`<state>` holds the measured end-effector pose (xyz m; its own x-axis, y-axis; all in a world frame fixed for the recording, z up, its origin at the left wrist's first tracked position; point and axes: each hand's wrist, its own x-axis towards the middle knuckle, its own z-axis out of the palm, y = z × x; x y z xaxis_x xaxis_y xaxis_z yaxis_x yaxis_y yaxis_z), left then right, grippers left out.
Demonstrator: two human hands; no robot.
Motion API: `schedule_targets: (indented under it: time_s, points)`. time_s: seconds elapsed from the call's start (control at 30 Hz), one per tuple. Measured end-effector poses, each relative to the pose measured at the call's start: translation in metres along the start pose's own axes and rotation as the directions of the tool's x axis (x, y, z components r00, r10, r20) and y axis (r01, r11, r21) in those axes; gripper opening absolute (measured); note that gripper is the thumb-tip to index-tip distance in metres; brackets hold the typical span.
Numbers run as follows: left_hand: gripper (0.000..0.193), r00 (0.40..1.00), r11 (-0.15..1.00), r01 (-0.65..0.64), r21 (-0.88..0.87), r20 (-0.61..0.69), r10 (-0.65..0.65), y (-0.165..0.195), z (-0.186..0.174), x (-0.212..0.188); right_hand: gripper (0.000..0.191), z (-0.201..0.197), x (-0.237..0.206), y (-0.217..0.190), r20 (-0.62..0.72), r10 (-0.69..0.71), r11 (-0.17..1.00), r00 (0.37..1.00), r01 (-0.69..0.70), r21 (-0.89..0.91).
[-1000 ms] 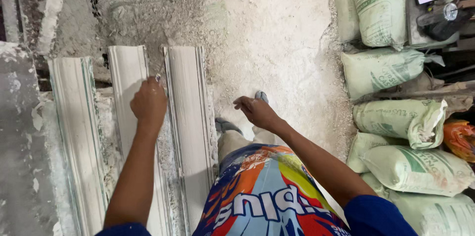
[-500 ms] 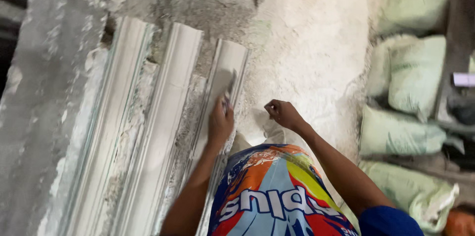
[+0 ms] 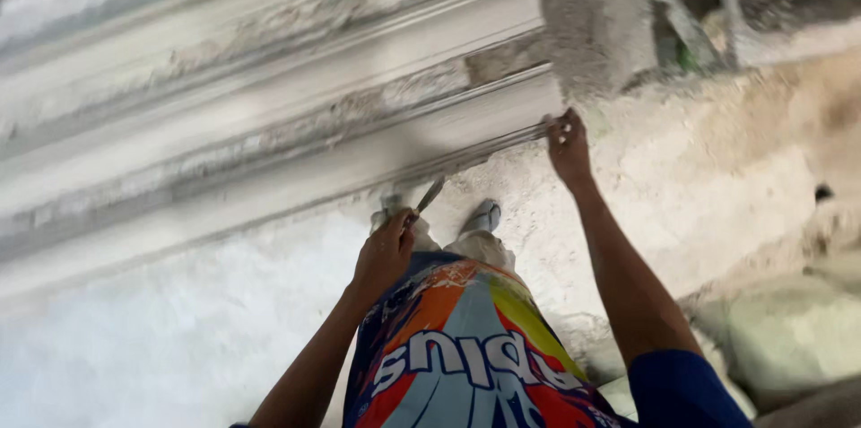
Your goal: The person uses a small handheld scraper to remove dried plaster residue from decorative plaster molding pieces laid on the workshop floor, working the blade along the grooved profiles section by section and repositioning the moldings to reach new areas.
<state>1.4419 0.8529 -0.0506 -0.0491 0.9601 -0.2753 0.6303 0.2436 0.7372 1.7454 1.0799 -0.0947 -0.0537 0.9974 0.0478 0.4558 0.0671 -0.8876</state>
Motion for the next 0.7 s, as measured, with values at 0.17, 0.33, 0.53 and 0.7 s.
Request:
schedule_targets:
  time_s: [0.17, 0.33, 0.53, 0.7]
  points:
    - [0.04, 0.964, 0.986, 0.138, -0.096, -0.215, -0.156, -0.002, 0.035, -0.06, 0.048, -0.002, 0.023, -0.009, 0.295, 0.315, 0.907, 0.902, -0.378, 0.186]
    - [0.038, 0.914, 0.951, 0.237, -0.201, -0.284, -0.288, -0.003, 0.044, -0.09, 0.045, -0.007, 0.014, -0.009, 0.35, 0.278, 0.91, 0.894, -0.363, 0.202]
    - [0.036, 0.888, 0.961, 0.211, -0.179, -0.377, -0.265, -0.023, 0.027, -0.093, 0.029, -0.007, -0.002, -0.002, 0.313, 0.368, 0.906, 0.875, -0.413, 0.09]
    - [0.035, 0.943, 0.984, 0.175, -0.036, -0.281, -0.178, -0.038, -0.005, -0.085, 0.046, -0.005, -0.001, -0.008, 0.278, 0.329, 0.925, 0.902, -0.368, 0.099]
